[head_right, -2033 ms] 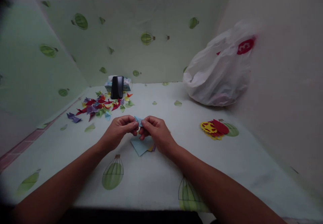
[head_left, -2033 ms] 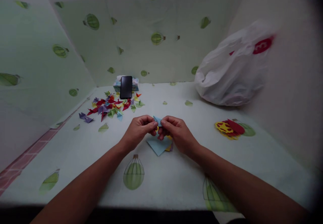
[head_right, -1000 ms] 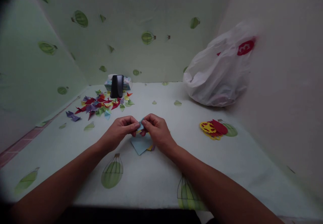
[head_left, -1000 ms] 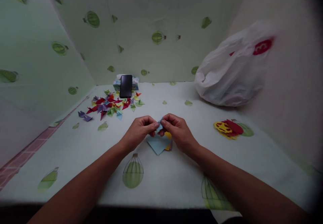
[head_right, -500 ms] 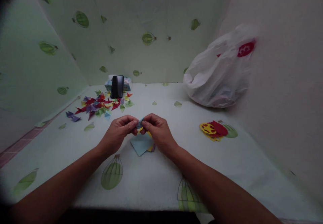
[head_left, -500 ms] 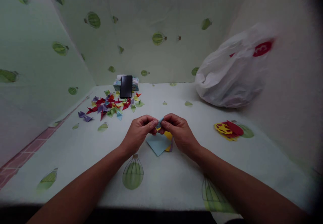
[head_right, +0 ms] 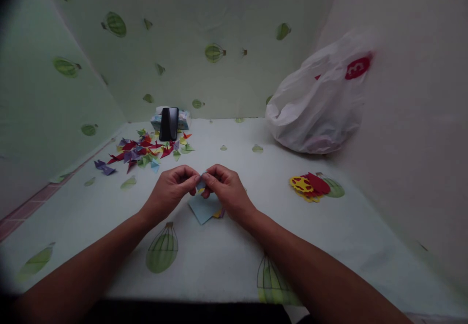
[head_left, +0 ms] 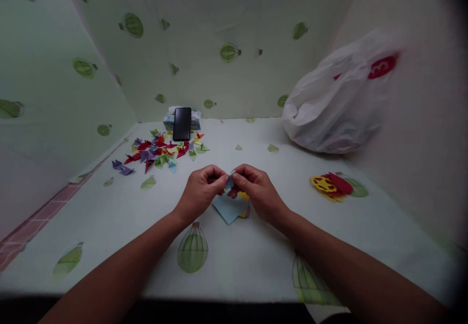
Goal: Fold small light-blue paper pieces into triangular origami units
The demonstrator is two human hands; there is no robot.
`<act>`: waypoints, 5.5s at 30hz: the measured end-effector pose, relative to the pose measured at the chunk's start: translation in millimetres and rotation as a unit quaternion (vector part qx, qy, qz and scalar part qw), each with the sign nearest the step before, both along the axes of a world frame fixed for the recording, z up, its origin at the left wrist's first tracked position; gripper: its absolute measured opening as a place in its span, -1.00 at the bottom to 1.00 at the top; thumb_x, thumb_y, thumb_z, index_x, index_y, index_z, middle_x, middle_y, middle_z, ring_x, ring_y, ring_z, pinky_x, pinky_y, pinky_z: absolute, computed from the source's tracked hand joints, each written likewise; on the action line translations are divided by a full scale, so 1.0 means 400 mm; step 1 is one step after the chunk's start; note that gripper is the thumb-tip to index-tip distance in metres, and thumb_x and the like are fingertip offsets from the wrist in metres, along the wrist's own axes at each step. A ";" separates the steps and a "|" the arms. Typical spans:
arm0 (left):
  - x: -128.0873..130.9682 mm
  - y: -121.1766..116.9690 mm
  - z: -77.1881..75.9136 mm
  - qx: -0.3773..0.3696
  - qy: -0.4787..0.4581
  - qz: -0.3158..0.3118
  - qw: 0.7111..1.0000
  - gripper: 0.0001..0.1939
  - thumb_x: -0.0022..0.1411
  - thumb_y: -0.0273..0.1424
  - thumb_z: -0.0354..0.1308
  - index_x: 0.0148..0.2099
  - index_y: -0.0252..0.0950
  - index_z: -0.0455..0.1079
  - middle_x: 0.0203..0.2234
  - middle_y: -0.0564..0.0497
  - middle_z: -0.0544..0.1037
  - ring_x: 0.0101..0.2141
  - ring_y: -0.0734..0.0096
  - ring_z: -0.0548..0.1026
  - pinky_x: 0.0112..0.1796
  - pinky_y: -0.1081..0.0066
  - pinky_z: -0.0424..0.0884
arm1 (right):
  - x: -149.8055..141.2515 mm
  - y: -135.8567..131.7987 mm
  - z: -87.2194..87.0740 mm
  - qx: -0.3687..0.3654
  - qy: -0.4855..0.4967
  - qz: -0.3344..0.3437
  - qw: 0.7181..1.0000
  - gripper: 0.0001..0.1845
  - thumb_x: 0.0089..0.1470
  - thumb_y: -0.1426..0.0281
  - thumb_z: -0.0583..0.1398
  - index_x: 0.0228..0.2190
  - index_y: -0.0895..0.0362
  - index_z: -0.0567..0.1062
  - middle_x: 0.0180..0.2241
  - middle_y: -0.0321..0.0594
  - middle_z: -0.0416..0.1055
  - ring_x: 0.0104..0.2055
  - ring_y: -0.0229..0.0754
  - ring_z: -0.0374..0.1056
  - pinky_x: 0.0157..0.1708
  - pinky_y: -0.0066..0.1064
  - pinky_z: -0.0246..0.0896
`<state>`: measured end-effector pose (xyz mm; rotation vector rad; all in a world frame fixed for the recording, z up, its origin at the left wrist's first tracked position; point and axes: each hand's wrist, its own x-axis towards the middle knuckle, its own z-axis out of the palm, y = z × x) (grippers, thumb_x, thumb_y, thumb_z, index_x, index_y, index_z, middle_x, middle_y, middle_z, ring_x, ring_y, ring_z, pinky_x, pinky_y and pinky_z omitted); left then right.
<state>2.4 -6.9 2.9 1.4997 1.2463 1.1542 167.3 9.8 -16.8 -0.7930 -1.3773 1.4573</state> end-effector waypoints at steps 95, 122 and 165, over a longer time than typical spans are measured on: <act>-0.007 -0.001 -0.018 0.144 0.126 -0.002 0.982 -0.78 0.35 -0.30 0.10 -0.28 -0.30 0.46 -0.45 0.01 0.52 -0.42 0.43 0.48 -0.35 0.44 0.40 | 0.004 -0.011 0.010 0.144 -0.169 -0.050 0.974 -0.84 0.13 0.34 0.16 -0.45 0.13 0.45 -0.58 -0.32 0.39 -0.56 -0.29 0.32 -0.49 -0.44 0.21; -0.005 -0.001 -0.019 0.162 0.150 0.016 0.975 -0.82 0.30 -0.33 0.14 -0.30 -0.29 0.49 -0.43 -0.02 0.57 -0.42 0.40 0.51 -0.36 0.44 0.39 | 0.005 -0.006 0.002 0.173 -0.185 -0.053 0.966 -0.82 0.16 0.32 0.14 -0.46 0.12 0.41 -0.57 -0.31 0.38 -0.54 -0.28 0.29 -0.48 -0.43 0.18; 0.007 -0.002 -0.017 0.062 -0.076 -0.018 0.995 -0.87 0.17 -0.38 0.28 -0.28 -0.34 0.46 -0.46 0.05 0.52 -0.44 0.51 0.49 -0.35 0.47 0.45 | -0.001 -0.008 0.003 0.171 -0.111 -0.079 0.976 -0.94 0.16 0.39 0.20 -0.32 0.12 0.39 -0.47 -0.32 0.39 -0.50 -0.29 0.35 -0.48 -0.43 0.23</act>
